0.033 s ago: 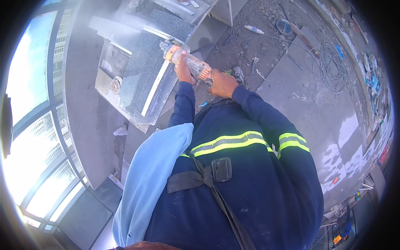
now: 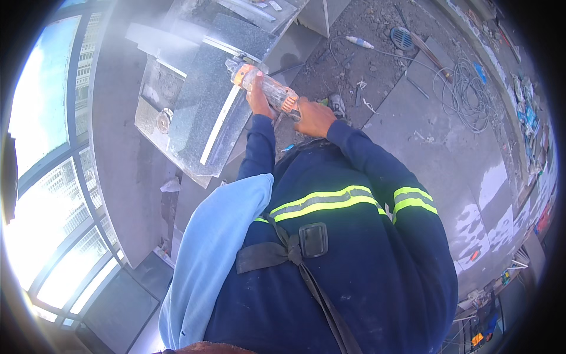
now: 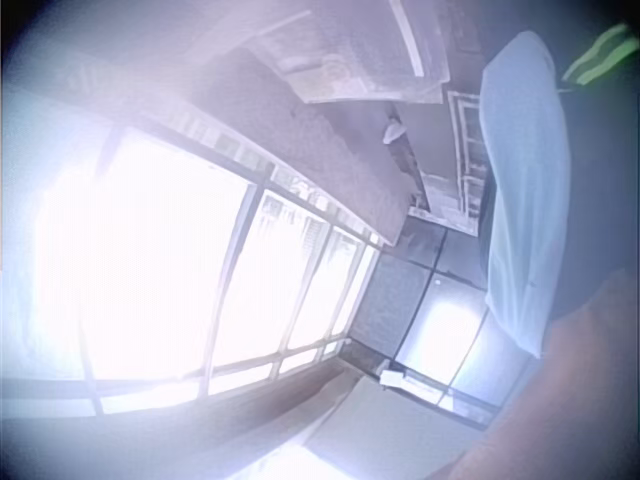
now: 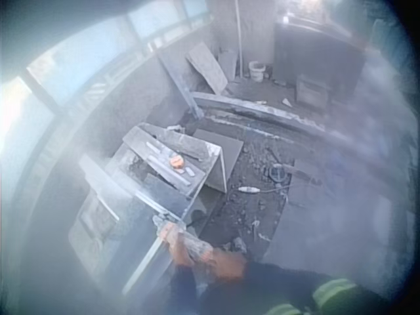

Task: The person measures a stone tile with a tape measure, then uses an angle grinder to cut along a marked line. The person repositions the tile and continues cutting to complete the shape.

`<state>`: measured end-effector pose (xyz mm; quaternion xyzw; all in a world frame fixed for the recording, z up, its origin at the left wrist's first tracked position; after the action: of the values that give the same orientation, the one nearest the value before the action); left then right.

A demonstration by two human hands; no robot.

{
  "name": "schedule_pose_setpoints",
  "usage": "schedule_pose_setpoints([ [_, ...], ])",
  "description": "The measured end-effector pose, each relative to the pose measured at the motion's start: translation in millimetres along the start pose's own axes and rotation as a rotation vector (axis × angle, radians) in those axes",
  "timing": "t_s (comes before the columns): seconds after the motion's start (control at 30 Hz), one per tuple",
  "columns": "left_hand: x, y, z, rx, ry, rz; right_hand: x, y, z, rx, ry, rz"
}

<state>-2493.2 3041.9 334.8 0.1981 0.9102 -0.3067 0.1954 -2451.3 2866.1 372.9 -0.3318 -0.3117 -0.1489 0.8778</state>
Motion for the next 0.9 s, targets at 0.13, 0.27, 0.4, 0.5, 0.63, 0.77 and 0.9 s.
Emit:
schedule_pose_setpoints([
  [0.13,-4.4,12.2,-1.3,-0.003,-0.009,0.005,-3.2,17.6,-2.8,-0.013,-0.005,0.013],
  [0.27,-3.1,7.3,0.3,-0.022,-0.009,0.008,0.8,9.9,-1.6,0.016,-0.020,-0.048],
  [0.4,-0.5,-2.3,9.2,-0.004,-0.045,-0.022,1.3,-5.0,-6.6,-0.020,0.001,-0.007],
  [0.5,1.9,-5.7,11.9,-0.002,-0.045,-0.035,3.7,-9.7,-4.8,-0.013,-0.003,-0.023],
  [0.63,0.7,0.2,9.2,-0.026,-0.033,-0.017,3.0,-4.8,-4.7,-0.017,-0.007,-0.013],
  [0.77,1.6,7.4,7.3,-0.014,-0.018,-0.006,-2.1,8.8,-4.9,-0.021,-0.019,0.019],
  [0.9,4.2,12.9,6.5,-0.010,0.008,-0.038,-1.0,10.8,-2.6,0.000,-0.008,-0.026],
])
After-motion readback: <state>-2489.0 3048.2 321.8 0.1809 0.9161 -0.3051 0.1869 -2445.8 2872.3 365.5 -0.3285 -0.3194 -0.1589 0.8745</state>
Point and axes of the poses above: each hand's wrist, its own y-axis towards the middle knuckle, its own x-axis out of the back of the hand, z = x × y, the point moved 8 cm from there along y, towards the middle knuckle, and after that the axes turned 11 degrees about -y, right-handed, at the moved point
